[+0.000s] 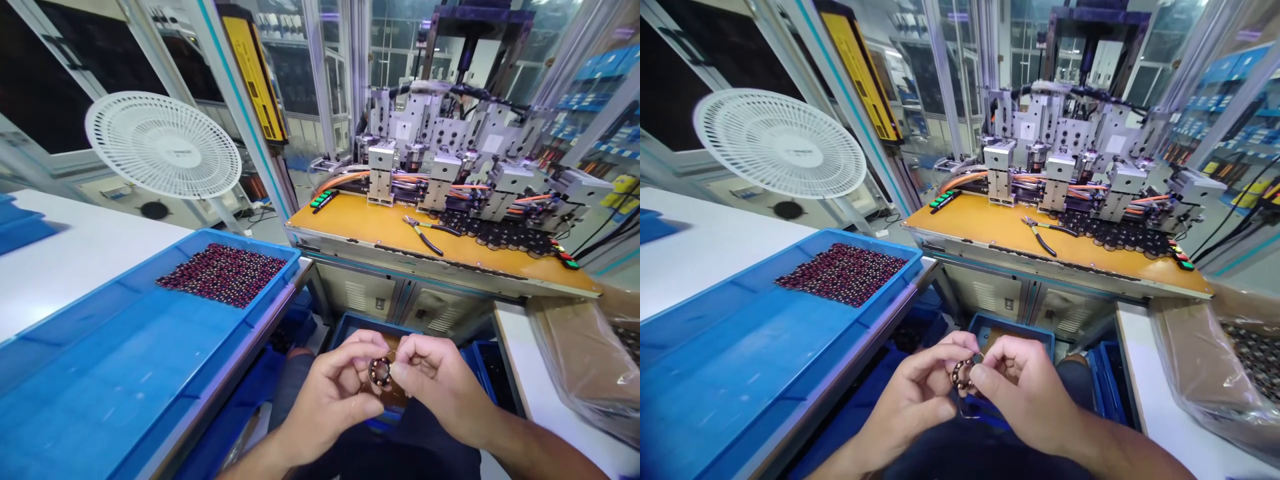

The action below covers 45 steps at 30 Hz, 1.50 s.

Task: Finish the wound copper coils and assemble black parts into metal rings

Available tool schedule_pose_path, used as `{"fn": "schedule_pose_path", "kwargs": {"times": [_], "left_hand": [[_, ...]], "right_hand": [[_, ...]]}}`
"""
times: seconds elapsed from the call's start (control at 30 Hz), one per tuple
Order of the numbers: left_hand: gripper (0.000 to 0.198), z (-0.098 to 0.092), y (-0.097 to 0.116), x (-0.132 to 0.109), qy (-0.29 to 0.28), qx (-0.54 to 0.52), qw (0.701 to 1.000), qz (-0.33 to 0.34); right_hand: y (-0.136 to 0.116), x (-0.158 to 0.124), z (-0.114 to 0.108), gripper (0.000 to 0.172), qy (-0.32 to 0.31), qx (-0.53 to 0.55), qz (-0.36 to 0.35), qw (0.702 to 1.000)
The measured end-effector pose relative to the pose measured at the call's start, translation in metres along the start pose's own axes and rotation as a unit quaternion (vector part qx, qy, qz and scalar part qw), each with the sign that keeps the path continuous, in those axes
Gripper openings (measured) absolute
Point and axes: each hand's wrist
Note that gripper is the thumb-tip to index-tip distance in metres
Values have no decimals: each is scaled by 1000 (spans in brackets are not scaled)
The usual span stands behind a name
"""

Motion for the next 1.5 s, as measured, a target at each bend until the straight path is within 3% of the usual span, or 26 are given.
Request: {"fn": "schedule_pose_path", "kwargs": {"times": [0.1,0.27,0.47,0.6,0.73,0.8,0.9,1.0,1.17,1.33,1.5], "left_hand": [[29,0,0,-1,4,-16,999,-31],[27,0,6,-5,3,-83,994,-75],[27,2,10,-6,-23,-56,993,-97],[26,0,11,-9,-20,-45,989,-139],[31,1,15,-10,-25,-22,980,-195],[30,3,16,-9,-34,6,976,-217],[35,7,19,-8,-54,32,967,-246],[33,6,18,-10,-48,-6,976,-212],[31,-1,12,-16,3,-24,995,-98],[29,-1,13,-18,-8,39,998,-50],[26,2,15,-15,-15,42,997,-70]], "right_hand": [[3,1,-7,32,-20,1,6,1000],[-2,2,-30,34,-109,-23,25,993],[-10,3,-26,36,-95,-56,48,993],[-11,3,-38,29,-110,-119,56,985],[-25,10,-44,23,-134,-186,-46,972],[-33,16,-37,19,-168,-191,-111,961],[-36,24,-22,6,-194,-188,-145,952],[-32,24,-12,14,-131,-189,-125,965],[-29,10,-13,17,-31,-193,-19,981],[-39,1,-14,14,-78,-174,96,977],[-49,-1,-14,12,-113,-237,100,960]]}}
Point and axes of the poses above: each hand's wrist, its own x-axis towards the middle knuckle, its own z-axis out of the palm, y = z × x, and after that the axes turned 6 degrees about -x, right-handed
